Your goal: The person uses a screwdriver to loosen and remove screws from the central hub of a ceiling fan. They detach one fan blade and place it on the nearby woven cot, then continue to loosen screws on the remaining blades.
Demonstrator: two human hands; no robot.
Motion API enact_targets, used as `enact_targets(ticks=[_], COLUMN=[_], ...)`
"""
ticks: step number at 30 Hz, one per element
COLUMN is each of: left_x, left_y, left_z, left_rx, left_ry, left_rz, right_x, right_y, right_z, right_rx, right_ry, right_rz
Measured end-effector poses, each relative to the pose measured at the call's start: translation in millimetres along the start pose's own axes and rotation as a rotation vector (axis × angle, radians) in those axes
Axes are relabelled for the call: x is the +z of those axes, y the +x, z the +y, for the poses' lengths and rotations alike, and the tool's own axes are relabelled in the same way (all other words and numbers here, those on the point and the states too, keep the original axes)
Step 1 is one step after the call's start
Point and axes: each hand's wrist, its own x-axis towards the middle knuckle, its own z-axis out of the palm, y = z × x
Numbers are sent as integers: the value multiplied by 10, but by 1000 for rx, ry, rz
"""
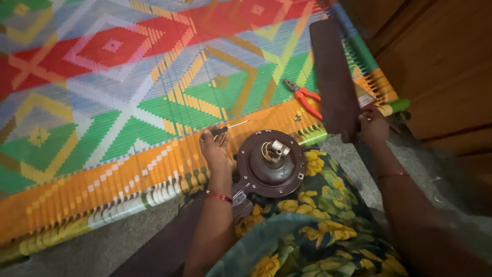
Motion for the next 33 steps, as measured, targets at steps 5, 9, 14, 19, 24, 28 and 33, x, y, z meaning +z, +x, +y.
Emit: enact_targets(ticks=[5, 9, 14, 19, 24, 28, 33], left_x=[-22, 90, 366, 787, 1264, 1571, 1732], left_y=[-38, -187, -614, -1352, -2188, -2546, -2709], left_z=[88, 207, 502, 836, 1066, 1196, 1152], left_rx=[65, 174, 291, 266, 385, 760, 731], left_ry=[44, 124, 205, 205, 432, 916, 1151], left_rz=[-41, -82, -151, -355, -695, -755, -729], right_x=[-132, -117, -145, -368, -525, -749, -1072], right_y=[-33, -159, -777, -1001, -1139, -1024, -968], right_z=[-277, -840, -1753, -2218, -2340, -2438, -2380], right_rx=[-60, 125, -224, -311, -321, -107, -500], right_ry=[-10, 297, 165, 99, -32, 279, 649], right_rz=[24, -284, -551, -700, -689, -780, -646])
